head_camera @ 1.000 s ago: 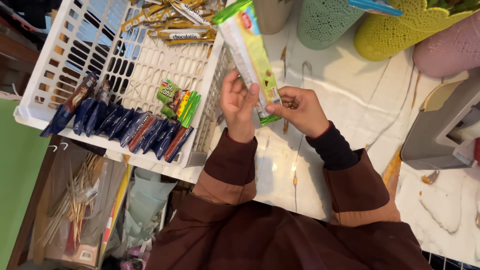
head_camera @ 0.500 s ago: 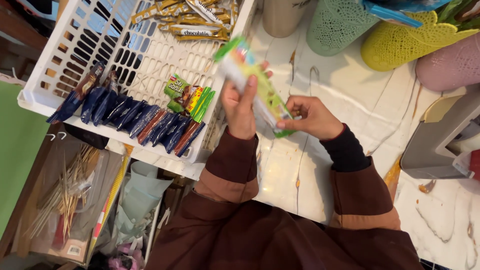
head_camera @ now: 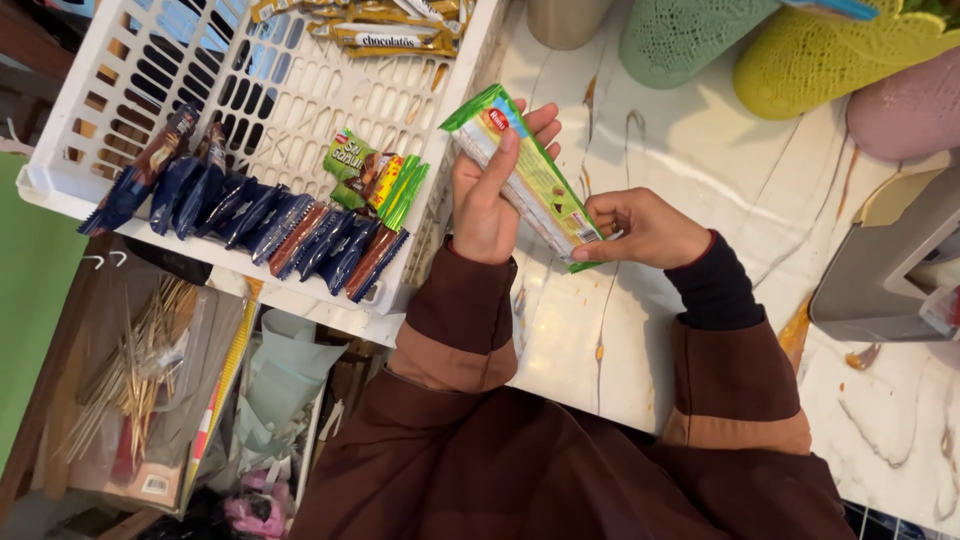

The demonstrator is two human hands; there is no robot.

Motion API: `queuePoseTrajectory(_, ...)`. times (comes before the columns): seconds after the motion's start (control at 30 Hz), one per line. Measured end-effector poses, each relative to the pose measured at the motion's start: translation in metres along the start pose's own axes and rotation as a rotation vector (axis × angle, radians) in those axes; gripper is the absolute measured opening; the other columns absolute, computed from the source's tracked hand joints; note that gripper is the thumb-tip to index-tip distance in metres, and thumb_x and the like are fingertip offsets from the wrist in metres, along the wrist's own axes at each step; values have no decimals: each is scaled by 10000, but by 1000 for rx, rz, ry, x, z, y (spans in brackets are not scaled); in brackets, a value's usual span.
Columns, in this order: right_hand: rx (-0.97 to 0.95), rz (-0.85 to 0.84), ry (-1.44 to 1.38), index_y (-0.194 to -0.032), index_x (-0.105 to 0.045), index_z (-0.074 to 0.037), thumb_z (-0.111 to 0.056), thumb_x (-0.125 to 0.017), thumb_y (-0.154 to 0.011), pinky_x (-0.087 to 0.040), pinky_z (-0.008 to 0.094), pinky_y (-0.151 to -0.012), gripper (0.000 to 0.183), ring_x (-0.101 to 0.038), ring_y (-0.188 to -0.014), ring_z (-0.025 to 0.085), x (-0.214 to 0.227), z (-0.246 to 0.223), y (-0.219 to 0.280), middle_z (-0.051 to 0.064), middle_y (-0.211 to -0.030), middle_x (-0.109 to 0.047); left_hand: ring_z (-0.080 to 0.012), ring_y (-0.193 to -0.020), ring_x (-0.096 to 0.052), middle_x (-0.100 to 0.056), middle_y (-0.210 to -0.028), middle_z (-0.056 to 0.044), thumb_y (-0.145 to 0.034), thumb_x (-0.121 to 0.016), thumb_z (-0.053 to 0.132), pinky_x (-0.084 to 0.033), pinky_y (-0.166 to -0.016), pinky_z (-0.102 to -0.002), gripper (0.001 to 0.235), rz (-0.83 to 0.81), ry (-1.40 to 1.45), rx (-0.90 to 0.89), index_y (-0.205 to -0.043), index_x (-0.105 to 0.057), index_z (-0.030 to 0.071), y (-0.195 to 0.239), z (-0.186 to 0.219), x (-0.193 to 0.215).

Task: The recorder is shown attaching various wrapped snacks to wooden skewers using tape, likely for a gift bouquet.

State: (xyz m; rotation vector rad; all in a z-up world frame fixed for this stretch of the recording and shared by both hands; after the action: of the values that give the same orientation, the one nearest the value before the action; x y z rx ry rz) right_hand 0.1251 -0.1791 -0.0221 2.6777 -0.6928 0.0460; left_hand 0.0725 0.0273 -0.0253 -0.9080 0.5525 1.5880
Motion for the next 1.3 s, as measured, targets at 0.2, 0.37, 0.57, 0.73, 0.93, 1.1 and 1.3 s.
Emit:
queuePoseTrajectory(0.2,121,-15,-124,-1234,-579,-39,-162,-620,-981,-529,226,-847,284,-575,-993,40,-9,-13,-5,-48,-1045,-625,-330,-1334,-599,-593,-1443,-257,-1112,-574,208,-475,-1170,-475,496,-58,-30,5,-1509,-416,-45,2,-7,-2)
queuePoseTrajectory(0.37,202,-27,-63,-1224,-607,13,-227,-514,-1123,-489,241,-839,276,-532,-951,60,-2,15,-10,-25,-1016,-620,-334,-1333,-598,-596,-1435,-243,-1109,-575,214,-482,-1165,-485,489,-66,-4,36,-1504,-411,-23,1,-8,1)
queuePoseTrajectory(0.57,149,-30,-169,-1355,-554,-7,-211,-527,-1069,-545,263,-886,353,-652,-1004,85,-14,-16,-8,30,-1124,-699,-303,-1313,-582,-589,-1429,-218,-1120,-554,203,-480,-1151,-476,471,10,15,13,-1522,-398,11,-3,-11,10)
queuePoseTrajectory(0.73,183,-81,-200,-1410,-442,27,-55,-687,-946,-588,360,-969,531,-728,-1074,230,-14,-19,-8,130,-1206,-694,-294,-1346,-597,-591,-1452,-211,-1073,-583,105,-489,-1159,-466,542,6,-106,-26,-1549,-340,9,-3,-6,0)
queuePoseTrajectory(0.93,134,14,-240,-1448,-439,15,-73,-691,-938,-611,390,-927,576,-758,-1038,252,5,-23,2,158,-1175,-725,-266,-1286,-613,-599,-1394,-201,-946,-691,-124,-509,-1120,-419,754,-104,-183,31,-1560,-273,9,1,-12,-7)
queuePoseTrajectory(1.1,105,-43,-207,-1481,-392,-9,-36,-722,-871,-601,387,-908,695,-739,-1067,250,6,-31,5,152,-1189,-719,-249,-1234,-634,-633,-1314,-208,-945,-697,-127,-522,-1081,-392,748,-55,-207,8,-1558,-290,8,0,-13,-3)
queuePoseTrajectory(1.3,88,-21,-183,-1469,-419,-3,-7,-715,-867,-612,385,-931,671,-744,-1076,249,11,-26,6,159,-1191,-727,-239,-1248,-638,-641,-1339,-189,-951,-707,-111,-527,-1105,-385,691,-90,-243,6,-1522,-330,-14,0,-17,-4)
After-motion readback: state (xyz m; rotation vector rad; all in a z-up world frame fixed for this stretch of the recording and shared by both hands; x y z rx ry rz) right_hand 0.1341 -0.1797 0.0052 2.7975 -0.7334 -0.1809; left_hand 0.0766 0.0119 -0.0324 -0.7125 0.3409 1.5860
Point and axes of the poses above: each hand's wrist, its own y-axis away from the middle knuckle, its own x-axis out of the back of the hand, z = x × y, the point moved 2 cm from there along -y, towards the middle knuckle
